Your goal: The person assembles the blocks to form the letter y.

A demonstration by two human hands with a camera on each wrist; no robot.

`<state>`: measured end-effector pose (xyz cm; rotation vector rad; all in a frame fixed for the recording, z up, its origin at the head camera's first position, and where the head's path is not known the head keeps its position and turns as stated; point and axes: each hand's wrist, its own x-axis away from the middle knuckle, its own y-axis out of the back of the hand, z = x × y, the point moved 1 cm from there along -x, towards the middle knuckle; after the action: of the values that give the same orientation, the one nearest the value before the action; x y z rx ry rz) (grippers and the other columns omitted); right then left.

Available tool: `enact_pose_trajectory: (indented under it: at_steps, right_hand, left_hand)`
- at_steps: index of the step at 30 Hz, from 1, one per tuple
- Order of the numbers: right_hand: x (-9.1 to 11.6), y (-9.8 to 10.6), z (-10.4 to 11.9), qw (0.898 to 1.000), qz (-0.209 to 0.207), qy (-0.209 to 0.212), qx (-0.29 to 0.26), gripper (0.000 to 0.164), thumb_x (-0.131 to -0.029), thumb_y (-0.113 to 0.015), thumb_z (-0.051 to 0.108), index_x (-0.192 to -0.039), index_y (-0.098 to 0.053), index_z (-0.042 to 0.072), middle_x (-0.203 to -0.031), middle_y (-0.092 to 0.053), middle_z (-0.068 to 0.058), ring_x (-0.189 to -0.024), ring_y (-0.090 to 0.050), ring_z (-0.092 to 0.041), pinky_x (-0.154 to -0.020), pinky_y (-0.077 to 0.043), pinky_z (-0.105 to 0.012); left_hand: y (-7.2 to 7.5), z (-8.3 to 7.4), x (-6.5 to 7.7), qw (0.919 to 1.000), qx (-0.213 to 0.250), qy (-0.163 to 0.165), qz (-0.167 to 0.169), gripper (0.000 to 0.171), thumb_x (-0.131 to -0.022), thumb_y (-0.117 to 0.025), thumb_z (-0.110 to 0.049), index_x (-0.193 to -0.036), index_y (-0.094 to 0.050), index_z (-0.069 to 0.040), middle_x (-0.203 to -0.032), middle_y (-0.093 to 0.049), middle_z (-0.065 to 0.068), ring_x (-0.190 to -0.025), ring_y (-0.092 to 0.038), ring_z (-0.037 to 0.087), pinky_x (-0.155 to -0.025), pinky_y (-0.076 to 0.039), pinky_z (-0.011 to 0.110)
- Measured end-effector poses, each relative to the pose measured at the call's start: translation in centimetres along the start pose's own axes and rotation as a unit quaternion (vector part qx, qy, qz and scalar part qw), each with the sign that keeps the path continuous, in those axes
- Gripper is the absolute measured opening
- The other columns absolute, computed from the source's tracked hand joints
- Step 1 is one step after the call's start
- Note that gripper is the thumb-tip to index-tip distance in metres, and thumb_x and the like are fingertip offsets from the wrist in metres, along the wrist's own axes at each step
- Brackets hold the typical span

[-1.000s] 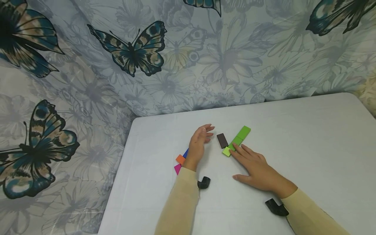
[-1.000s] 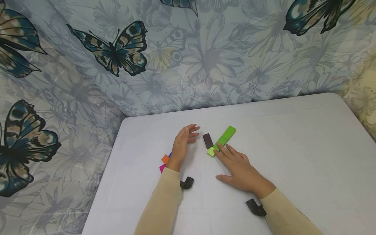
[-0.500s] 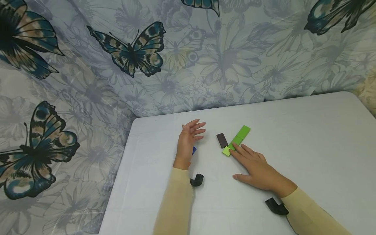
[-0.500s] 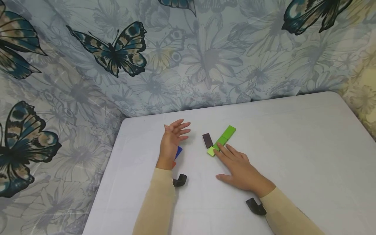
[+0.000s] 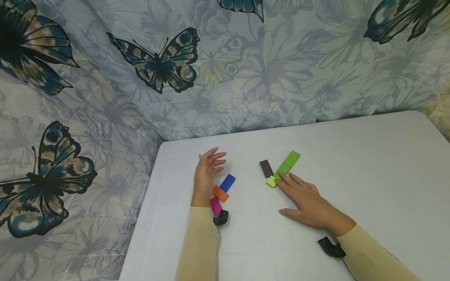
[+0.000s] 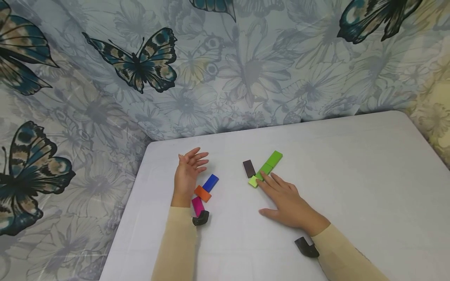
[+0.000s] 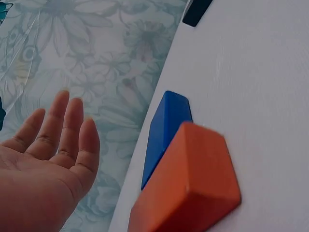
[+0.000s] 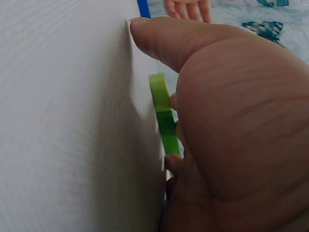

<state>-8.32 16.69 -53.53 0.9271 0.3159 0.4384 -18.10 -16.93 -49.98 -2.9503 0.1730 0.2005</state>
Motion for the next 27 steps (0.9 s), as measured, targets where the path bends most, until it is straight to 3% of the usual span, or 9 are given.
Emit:
enact_pose_trajectory:
  at_steps: [4,9,13,21,27]
  right_hand:
    - [0.0,-0.1,-0.1,1.000,-0.001,-0.001,0.000,0.091,-0.097,-0.082,0.047,-0.170,-0.039,0.011,-0.179,-0.023,-0.011,-0.161,-0.018,-0.043,-0.113,-0.026,-0.067]
    - [0.0,-0.1,-0.1,1.000,0.005,-0.002,-0.004,0.092,-0.098,-0.082,0.047,-0.170,-0.038,0.012,-0.179,-0.021,-0.010,-0.162,-0.017,-0.043,-0.114,-0.025,-0.066]
    - [0.0,-0.2,0.0,1.000,0.004,0.000,-0.004,0.092,-0.098,-0.081,0.047,-0.170,-0.038,0.012,-0.179,-0.021,-0.010,-0.162,-0.017,-0.043,-0.113,-0.025,-0.065]
    - [0.1,-0.1,0.0,1.000,-0.001,-0.003,-0.002,0.091,-0.098,-0.081,0.047,-0.171,-0.038,0.013,-0.179,-0.022,-0.010,-0.162,-0.017,-0.043,-0.113,-0.025,-0.065]
    - [0.1,0.0,0.1,1.000,-0.011,0.004,0.001,0.091,-0.097,-0.082,0.046,-0.170,-0.040,0.012,-0.178,-0.025,-0.012,-0.161,-0.020,-0.044,-0.111,-0.026,-0.066]
  left_hand:
    - [1.2,0.4,0.3,0.9997,-0.007,0.019,-0.013,0.076,-0.114,-0.037,-0.063,-0.157,-0.052,-0.001,-0.143,-0.064,0.027,-0.128,-0.059,0.048,-0.105,-0.050,0.053]
    - [2.6,2.1,0.4,0.9978,-0.027,0.056,-0.025,0.060,-0.116,-0.048,-0.043,-0.159,-0.049,-0.002,-0.142,-0.066,0.024,-0.128,-0.060,0.046,-0.104,-0.052,0.047]
    - [3.2,3.4,0.5,0.9935,-0.074,0.086,0.000,0.056,-0.111,-0.063,-0.024,-0.162,-0.047,-0.006,-0.142,-0.067,0.017,-0.130,-0.061,0.037,-0.107,-0.050,0.042]
    - [2.9,3.6,0.7,0.9709,-0.210,0.083,0.079,0.079,-0.095,-0.083,-0.011,-0.165,-0.046,-0.015,-0.144,-0.064,0.001,-0.132,-0.056,0.025,-0.114,-0.043,0.045]
    - [2.6,3.5,0.6,0.9491,-0.280,0.079,0.121,0.079,-0.090,-0.087,-0.008,-0.161,-0.054,-0.018,-0.141,-0.066,-0.005,-0.132,-0.055,0.019,-0.116,-0.040,0.046]
